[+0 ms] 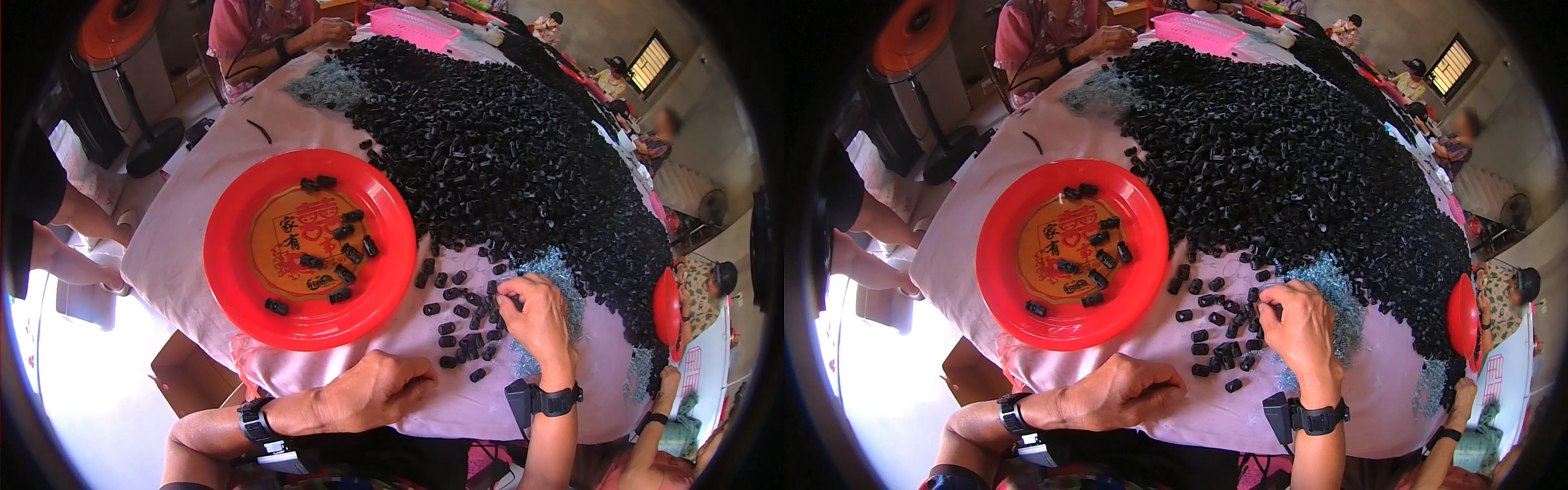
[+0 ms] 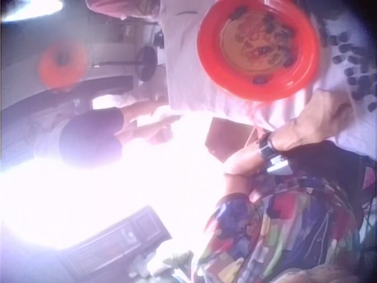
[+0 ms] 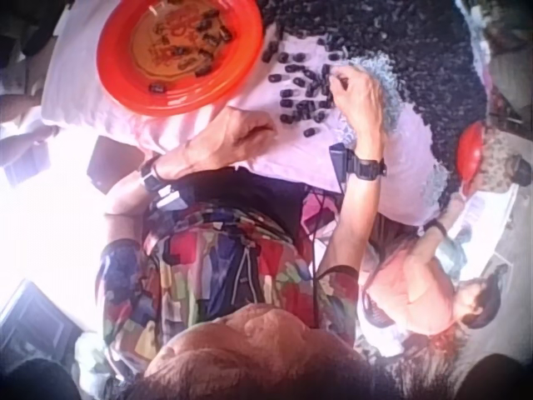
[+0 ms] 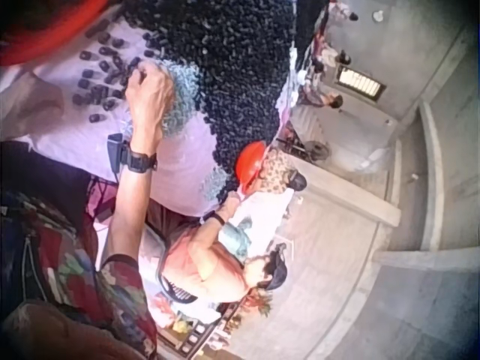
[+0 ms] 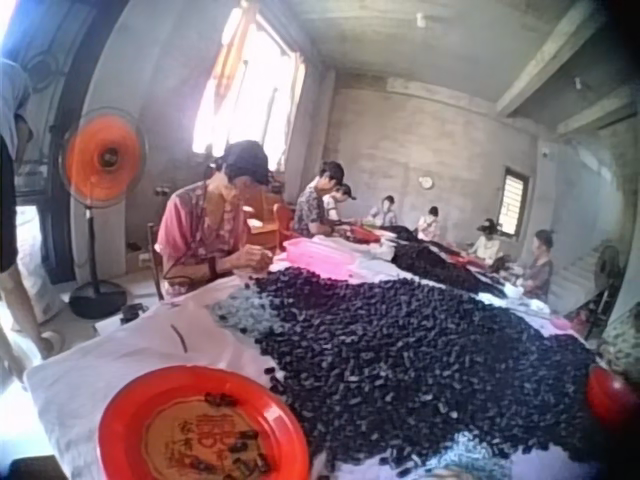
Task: Manually assembling small black plastic components by hand.
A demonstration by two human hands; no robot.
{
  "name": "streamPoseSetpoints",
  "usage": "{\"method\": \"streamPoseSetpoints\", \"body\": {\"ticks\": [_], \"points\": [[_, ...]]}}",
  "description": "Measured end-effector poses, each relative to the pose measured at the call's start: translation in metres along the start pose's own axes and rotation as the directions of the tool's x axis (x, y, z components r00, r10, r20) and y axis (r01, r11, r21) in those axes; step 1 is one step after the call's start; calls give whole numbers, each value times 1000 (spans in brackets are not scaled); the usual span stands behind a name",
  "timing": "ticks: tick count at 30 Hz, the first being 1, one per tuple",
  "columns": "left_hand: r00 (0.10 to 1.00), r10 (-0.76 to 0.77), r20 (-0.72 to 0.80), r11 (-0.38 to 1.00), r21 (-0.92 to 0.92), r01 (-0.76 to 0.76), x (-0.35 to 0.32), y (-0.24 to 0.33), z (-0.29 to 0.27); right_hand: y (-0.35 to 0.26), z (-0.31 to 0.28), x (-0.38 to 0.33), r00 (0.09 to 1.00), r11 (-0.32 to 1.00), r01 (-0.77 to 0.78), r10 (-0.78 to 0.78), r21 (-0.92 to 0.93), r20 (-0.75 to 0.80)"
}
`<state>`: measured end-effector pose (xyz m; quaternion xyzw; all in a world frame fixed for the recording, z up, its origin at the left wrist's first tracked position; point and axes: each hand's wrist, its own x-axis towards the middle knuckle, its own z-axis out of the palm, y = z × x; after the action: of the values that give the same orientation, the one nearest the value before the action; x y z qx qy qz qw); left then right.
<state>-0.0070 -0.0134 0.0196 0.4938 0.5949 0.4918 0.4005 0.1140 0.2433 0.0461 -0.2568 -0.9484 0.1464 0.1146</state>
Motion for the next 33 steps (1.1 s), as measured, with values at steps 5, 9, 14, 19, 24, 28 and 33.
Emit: {"method": "streamPoseSetpoints", "body": {"ticks": [5, 9, 14, 19, 24, 28, 33], "points": [[1000, 18, 5, 1000, -2, -18, -1, -1, -1, 2, -3, -9, 993, 972, 72, -49, 223, -110], [991, -131, 7, 977, -171, 130, 3, 7, 0, -10, -6, -36, 998, 878, 42, -16, 477, -58], [959, -277, 62, 749, -612, 256, 15, 10, 7, -58, -10, -66, 962, 874, 270, -225, 404, -154], [968, -232, 96, 751, -614, 241, 19, -3, 16, -63, -3, -76, 926, 858, 376, -336, 350, -172], [968, -205, 148, 781, -572, 252, 24, -7, 14, -54, -3, -84, 956, 820, 291, -262, 493, -129], [941, -313, 132, 873, -351, 339, 35, 11, 3, -40, 5, -91, 990, 784, 140, -98, 605, -101], [919, 236, -316, 722, 690, 52, 64, 16, 2, -33, 18, -98, 993, 743, -10, 84, 669, -78]]}}
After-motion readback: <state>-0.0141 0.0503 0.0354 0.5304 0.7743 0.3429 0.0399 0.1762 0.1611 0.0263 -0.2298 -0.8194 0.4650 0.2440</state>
